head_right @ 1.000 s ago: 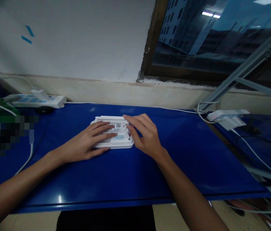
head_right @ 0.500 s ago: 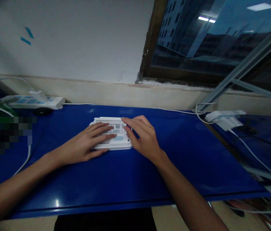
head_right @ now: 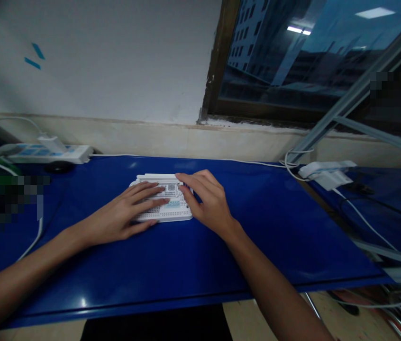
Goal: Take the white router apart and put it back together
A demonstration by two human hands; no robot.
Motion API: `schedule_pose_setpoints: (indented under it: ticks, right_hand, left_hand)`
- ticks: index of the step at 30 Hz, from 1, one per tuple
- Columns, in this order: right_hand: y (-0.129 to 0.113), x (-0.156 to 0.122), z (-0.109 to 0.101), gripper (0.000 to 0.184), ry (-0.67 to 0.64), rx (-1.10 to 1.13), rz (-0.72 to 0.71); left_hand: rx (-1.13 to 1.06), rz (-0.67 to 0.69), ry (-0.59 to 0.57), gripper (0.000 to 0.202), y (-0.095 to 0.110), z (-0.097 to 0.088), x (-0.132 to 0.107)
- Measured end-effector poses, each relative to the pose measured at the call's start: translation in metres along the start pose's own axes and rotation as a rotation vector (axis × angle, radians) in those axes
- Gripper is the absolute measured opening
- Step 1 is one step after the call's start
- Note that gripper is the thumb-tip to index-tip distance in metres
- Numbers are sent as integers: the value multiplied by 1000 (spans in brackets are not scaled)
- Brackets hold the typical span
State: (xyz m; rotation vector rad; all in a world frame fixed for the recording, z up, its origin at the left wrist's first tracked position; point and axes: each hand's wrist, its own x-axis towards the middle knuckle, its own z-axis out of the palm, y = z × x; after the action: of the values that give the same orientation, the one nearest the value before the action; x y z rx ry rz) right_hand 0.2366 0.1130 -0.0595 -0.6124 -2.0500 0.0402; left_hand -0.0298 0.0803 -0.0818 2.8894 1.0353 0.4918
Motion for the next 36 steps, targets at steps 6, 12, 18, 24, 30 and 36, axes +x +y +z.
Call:
schedule_pose_setpoints:
  ticks: [6,12,18,24,30,36]
  right_hand:
    - [-3,1,5,42,16,25,19]
    - [-8,-1,4,42,7,87,32]
    - [-1,-2,0,38,69,71,-6]
    - [-4,1,1,39,30,59,-39]
    - [-3,5,3,36,21,37,-51]
    - [1,6,2,37,13,27,-33]
  left_hand:
    - [16,1,4,55,0,3,-2]
    - [33,31,14,56,-3,6,-5]
    - [7,13,48,53,-3,7,-7]
    - [-20,4,64,53,-2,7,-6]
    - [-55,-7,75,51,-3,8,-7]
    - [-50,-17,72,52,-2,9,-8]
